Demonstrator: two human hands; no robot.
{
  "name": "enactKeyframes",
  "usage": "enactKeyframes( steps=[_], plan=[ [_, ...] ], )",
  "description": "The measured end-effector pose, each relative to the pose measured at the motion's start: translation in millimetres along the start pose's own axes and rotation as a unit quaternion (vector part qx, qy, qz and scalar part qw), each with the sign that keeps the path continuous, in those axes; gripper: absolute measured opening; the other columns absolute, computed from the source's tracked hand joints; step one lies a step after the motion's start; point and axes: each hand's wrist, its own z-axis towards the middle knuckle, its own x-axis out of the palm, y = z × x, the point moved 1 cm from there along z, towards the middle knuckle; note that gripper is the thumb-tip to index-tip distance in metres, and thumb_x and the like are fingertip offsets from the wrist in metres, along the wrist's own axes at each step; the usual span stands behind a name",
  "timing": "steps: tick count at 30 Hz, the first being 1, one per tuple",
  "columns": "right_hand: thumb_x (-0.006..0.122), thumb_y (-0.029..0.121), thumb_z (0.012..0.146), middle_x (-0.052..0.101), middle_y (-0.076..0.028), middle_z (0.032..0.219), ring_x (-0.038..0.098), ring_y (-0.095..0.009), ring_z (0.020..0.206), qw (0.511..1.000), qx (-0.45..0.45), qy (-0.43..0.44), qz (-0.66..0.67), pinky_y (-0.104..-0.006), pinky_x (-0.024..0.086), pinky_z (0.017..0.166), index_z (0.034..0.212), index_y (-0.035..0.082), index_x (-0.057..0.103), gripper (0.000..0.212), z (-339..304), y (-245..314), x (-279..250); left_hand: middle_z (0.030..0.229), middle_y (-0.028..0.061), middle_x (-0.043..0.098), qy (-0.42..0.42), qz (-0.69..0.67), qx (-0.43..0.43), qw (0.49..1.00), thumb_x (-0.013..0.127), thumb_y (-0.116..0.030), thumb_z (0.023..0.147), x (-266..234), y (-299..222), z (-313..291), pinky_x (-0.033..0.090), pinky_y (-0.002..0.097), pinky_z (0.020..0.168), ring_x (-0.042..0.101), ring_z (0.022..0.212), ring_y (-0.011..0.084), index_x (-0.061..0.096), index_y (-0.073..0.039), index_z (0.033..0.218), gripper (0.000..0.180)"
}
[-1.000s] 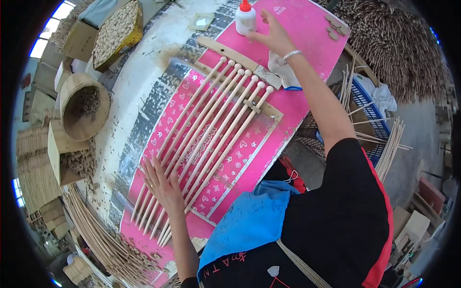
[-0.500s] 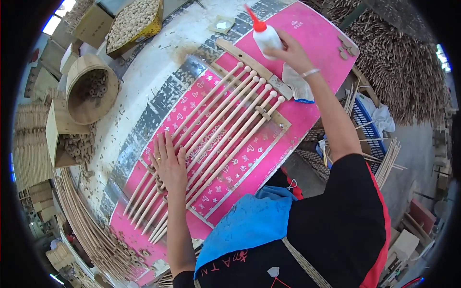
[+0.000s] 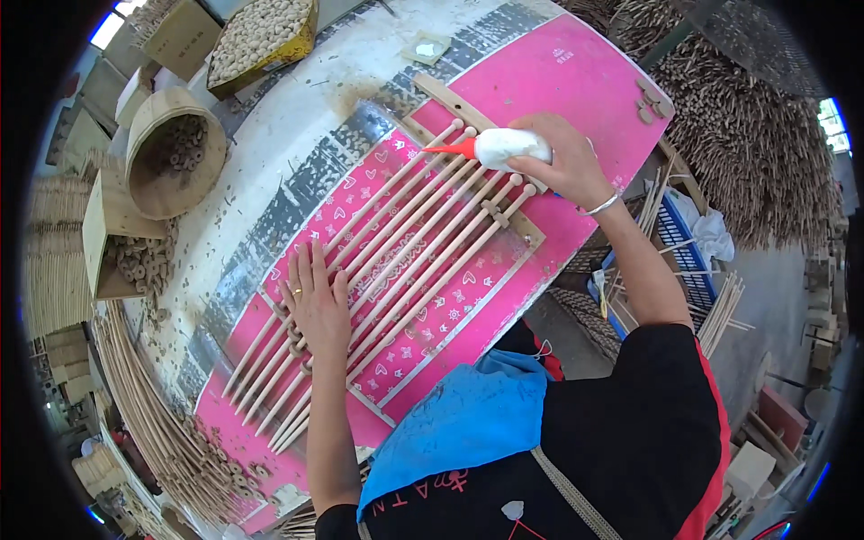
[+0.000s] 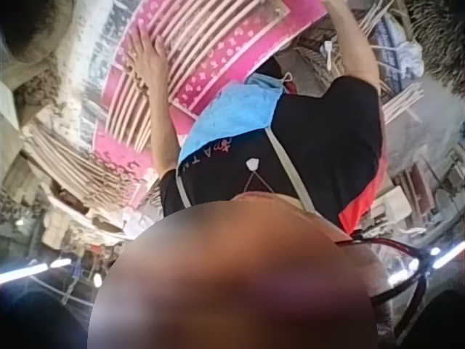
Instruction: Assembling wooden rods and small wooden rings into a frame-like structure using glue and a wiping cloth.
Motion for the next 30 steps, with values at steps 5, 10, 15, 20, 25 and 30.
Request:
enactKeyframes(
  steps=[5,10,15,20,25,30],
  plan=[
    [0.081,0.03,0.085,0.07,-0.012,0.107,0.069,-0.029,0.099,1.0,-0.005,0.0,0.005,-0.0396,0.054,0.085,0.119,0.005,0.07,0.044,3.7,1.2,5.7,0.166,0.0097,0.04,0.003,0.004,-0.001,1.0,0.049,-0.039,0.109,1.0,-0.4,-0.3,0.018,0.0578,0.127,0.032,0.155,0.0319,0.036,-0.017,0.164,0.061],
    [0.081,0.03,0.086,0.071,-0.013,0.106,0.07,-0.029,0.097,1.0,-0.008,-0.007,-0.002,-0.0399,0.054,0.083,0.119,0.004,0.07,0.043,5.0,-1.3,9.9,0.166,0.0098,0.04,0.004,0.002,-0.003,1.0,0.049,-0.038,0.108,0.7,-0.4,0.4,0.018,0.0579,0.127,0.032,0.155,0.0319,0.036,-0.017,0.164,0.061],
    [0.08,0.028,0.085,0.07,-0.013,0.105,0.07,-0.029,0.096,1.0,-0.014,-0.008,0.005,-0.04,0.054,0.083,0.118,0.003,0.07,0.043,7.2,-0.7,12.1,0.166,0.0102,0.04,0.004,0.005,-0.002,1.0,0.05,-0.037,0.108,1.3,0.5,0.4,0.018,0.0578,0.127,0.033,0.155,0.0322,0.036,-0.017,0.164,0.061],
    [0.08,0.029,0.085,0.07,-0.013,0.103,0.07,-0.029,0.095,1.0,-0.012,0.0,-0.003,-0.0403,0.054,0.081,0.116,0.003,0.07,0.042,8.5,-2.4,13.5,0.166,0.0104,0.04,0.01,0.004,-0.006,1.0,0.05,-0.037,0.108,-0.7,-1.1,0.8,0.018,0.0575,0.127,0.033,0.155,0.0323,0.037,-0.017,0.164,0.061],
    [0.08,0.029,0.085,0.07,-0.012,0.1,0.07,-0.028,0.092,1.0,-0.005,0.002,-0.001,-0.0403,0.053,0.079,0.115,0.003,0.07,0.04,7.2,-5.9,16.2,0.166,0.0108,0.041,0.004,0.002,-0.003,1.0,0.051,-0.036,0.108,-0.4,-0.8,0.6,0.019,0.0574,0.127,0.034,0.154,0.0326,0.036,-0.017,0.164,0.061],
    [0.08,0.031,0.086,0.07,-0.012,0.096,0.07,-0.026,0.085,1.0,0.021,0.02,0.007,-0.0384,0.053,0.074,0.113,0.004,0.07,0.039,6.2,-6.1,15.9,0.165,0.0111,0.041,-0.004,-0.001,0.0,1.0,0.052,-0.035,0.107,-1.0,-1.8,0.6,0.02,0.0572,0.126,0.035,0.154,0.0325,0.037,-0.017,0.164,0.061]
  ],
)
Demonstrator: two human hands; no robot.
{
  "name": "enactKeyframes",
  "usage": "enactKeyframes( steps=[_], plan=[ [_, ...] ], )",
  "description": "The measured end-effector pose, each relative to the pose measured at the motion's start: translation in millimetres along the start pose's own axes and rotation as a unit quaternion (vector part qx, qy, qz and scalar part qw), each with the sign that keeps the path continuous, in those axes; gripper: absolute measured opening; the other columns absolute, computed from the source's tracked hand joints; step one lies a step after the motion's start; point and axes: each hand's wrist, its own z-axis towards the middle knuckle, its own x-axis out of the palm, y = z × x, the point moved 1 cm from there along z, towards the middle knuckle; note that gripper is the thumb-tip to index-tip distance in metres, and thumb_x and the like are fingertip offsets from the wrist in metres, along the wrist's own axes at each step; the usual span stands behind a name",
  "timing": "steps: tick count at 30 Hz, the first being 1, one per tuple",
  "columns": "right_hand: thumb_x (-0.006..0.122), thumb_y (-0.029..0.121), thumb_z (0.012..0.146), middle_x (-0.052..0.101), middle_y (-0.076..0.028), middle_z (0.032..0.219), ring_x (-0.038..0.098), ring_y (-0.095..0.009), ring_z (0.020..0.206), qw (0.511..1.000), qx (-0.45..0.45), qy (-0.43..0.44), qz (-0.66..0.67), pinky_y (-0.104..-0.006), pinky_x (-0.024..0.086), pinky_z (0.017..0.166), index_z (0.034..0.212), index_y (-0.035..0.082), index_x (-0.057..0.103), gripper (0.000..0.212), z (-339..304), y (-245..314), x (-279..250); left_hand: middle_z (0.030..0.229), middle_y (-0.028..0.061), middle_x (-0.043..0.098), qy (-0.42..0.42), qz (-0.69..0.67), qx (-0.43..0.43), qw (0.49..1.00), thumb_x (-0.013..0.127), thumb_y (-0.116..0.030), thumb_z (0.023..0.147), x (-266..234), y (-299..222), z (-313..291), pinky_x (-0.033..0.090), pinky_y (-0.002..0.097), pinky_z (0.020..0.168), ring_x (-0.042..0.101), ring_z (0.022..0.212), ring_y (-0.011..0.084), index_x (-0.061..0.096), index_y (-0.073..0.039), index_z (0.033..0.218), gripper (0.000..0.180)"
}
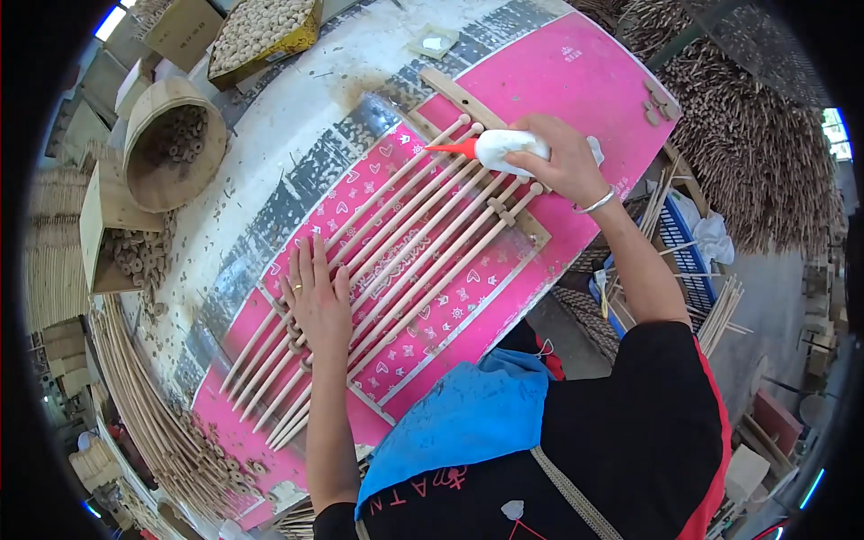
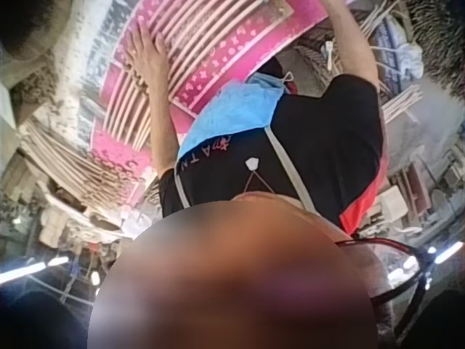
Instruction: Assembling wooden rods and small wooden rings into a frame-like structure using glue and a wiping cloth.
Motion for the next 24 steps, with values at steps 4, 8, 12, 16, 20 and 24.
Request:
enactKeyframes(
  steps=[4,8,12,16,20,24],
  plan=[
    [0.08,0.032,0.086,0.071,-0.011,0.094,0.07,-0.024,0.082,1.0,0.011,0.002,0.005,-0.0376,0.053,0.072,0.111,0.005,0.07,0.038,-1.8,-2.2,1.5,0.165,0.0112,0.041,0.0,0.004,0.0,1.0,0.052,-0.036,0.108,0.5,0.8,-0.3,0.021,0.0571,0.126,0.035,0.153,0.0322,0.037,-0.017,0.164,0.061],
    [0.08,0.034,0.086,0.071,-0.011,0.092,0.07,-0.022,0.081,1.0,0.003,-0.003,0.006,-0.0365,0.053,0.071,0.112,0.005,0.07,0.04,-4.7,-9.0,3.6,0.165,0.0113,0.042,-0.001,0.004,0.001,1.0,0.051,-0.037,0.108,0.7,0.1,0.0,0.021,0.0569,0.126,0.035,0.154,0.0321,0.037,-0.017,0.163,0.06],
    [0.08,0.035,0.087,0.072,-0.01,0.092,0.07,-0.02,0.08,0.999,0.006,0.0,0.039,-0.034,0.053,0.069,0.114,0.005,0.07,0.041,-8.0,-5.1,2.1,0.165,0.0111,0.042,-0.002,0.002,0.002,1.0,0.051,-0.037,0.108,1.4,1.8,-0.4,0.021,0.0566,0.126,0.035,0.154,0.0318,0.038,-0.017,0.163,0.06],
    [0.081,0.035,0.087,0.072,-0.009,0.092,0.069,-0.019,0.079,0.995,0.05,0.015,0.08,-0.033,0.053,0.068,0.115,0.005,0.07,0.042,-12.0,-6.9,-3.6,0.164,0.0108,0.043,-0.005,0.001,0.001,1.0,0.052,-0.037,0.108,2.0,1.7,-0.7,0.021,0.0562,0.126,0.036,0.154,0.0316,0.038,-0.017,0.163,0.06],
    [0.081,0.033,0.087,0.07,-0.009,0.093,0.069,-0.019,0.084,0.998,0.031,0.013,0.059,-0.0344,0.052,0.072,0.114,0.005,0.071,0.041,-16.3,-7.8,-4.8,0.164,0.0103,0.043,-0.004,-0.004,-0.002,1.0,0.052,-0.037,0.107,2.8,2.4,-0.8,0.021,0.0559,0.126,0.036,0.154,0.0314,0.038,-0.017,0.163,0.061],
    [0.081,0.032,0.086,0.069,-0.009,0.095,0.067,-0.02,0.087,0.998,0.047,0.022,0.028,-0.036,0.051,0.077,0.113,0.004,0.071,0.04,-20.3,-7.3,-4.7,0.164,0.0101,0.043,-0.006,0.003,0.003,1.0,0.053,-0.036,0.107,2.4,2.0,-0.3,0.021,0.0558,0.126,0.037,0.153,0.0313,0.039,-0.017,0.163,0.06]
  ],
)
